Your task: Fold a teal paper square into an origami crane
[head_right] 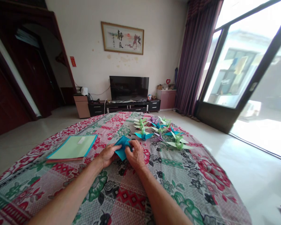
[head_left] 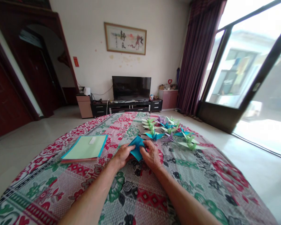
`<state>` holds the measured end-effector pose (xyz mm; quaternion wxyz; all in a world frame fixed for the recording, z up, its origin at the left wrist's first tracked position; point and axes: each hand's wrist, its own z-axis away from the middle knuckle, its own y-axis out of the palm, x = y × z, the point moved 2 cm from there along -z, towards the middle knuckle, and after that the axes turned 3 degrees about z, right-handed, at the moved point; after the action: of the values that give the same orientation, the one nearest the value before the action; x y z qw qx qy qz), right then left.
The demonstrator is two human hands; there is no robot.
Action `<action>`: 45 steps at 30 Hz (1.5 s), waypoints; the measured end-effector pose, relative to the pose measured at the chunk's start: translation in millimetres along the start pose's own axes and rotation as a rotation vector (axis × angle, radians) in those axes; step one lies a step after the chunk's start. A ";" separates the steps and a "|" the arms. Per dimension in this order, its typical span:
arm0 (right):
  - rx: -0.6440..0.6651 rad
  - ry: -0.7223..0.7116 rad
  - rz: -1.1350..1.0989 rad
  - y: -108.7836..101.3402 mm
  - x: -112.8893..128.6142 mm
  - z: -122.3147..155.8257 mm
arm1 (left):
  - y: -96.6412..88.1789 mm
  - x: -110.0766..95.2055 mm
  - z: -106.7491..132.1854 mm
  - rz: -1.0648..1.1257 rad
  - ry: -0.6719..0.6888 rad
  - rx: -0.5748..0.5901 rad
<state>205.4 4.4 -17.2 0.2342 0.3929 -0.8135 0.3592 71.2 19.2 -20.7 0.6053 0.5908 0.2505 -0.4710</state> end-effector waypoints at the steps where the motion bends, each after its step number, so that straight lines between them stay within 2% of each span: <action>1: -0.002 0.003 0.019 0.1 0.7 0.0 | 1.2 0.1 0.4 -0.017 0.018 0.008; 4: -0.015 0.021 0.057 1.0 1.5 -0.3 | 5.4 0.1 2.5 -0.070 0.056 0.044; 11: -0.069 0.133 0.144 0.8 -3.6 -1.5 | 8.8 1.9 4.1 -0.087 0.021 0.038; 13: -0.066 0.173 0.110 0.6 -6.3 -1.7 | 7.4 3.3 2.2 -0.078 0.015 0.030; 15: -0.021 0.199 0.000 1.0 -9.7 -2.3 | 5.6 4.1 0.2 -0.061 0.007 0.024; 20: 0.234 0.234 -0.477 4.6 -17.0 -5.6 | 0.7 0.2 -1.4 -0.017 0.024 0.019; 24: 0.285 0.275 -0.659 7.9 -22.4 -7.5 | -2.7 -3.6 -0.7 -0.024 0.036 0.008; 29: 0.279 0.329 -0.657 11.9 -27.1 -7.1 | -4.8 -6.0 0.4 -0.044 0.020 0.053; 34: 0.300 0.309 -0.670 10.8 -24.2 -6.6 | -6.6 -13.9 6.8 -0.248 -0.003 0.125; 41: 0.305 0.220 -0.499 11.3 -25.2 -4.1 | -12.4 -23.1 8.4 -0.406 -0.063 0.053; 45: 0.300 0.168 -0.400 14.4 -31.5 -2.9 | -10.3 -24.8 8.2 -0.564 -0.048 -0.032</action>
<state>212.4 27.8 -42.1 0.3066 0.5448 -0.6351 0.4537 49.6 19.6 -2.9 0.4653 0.4767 0.3981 -0.6307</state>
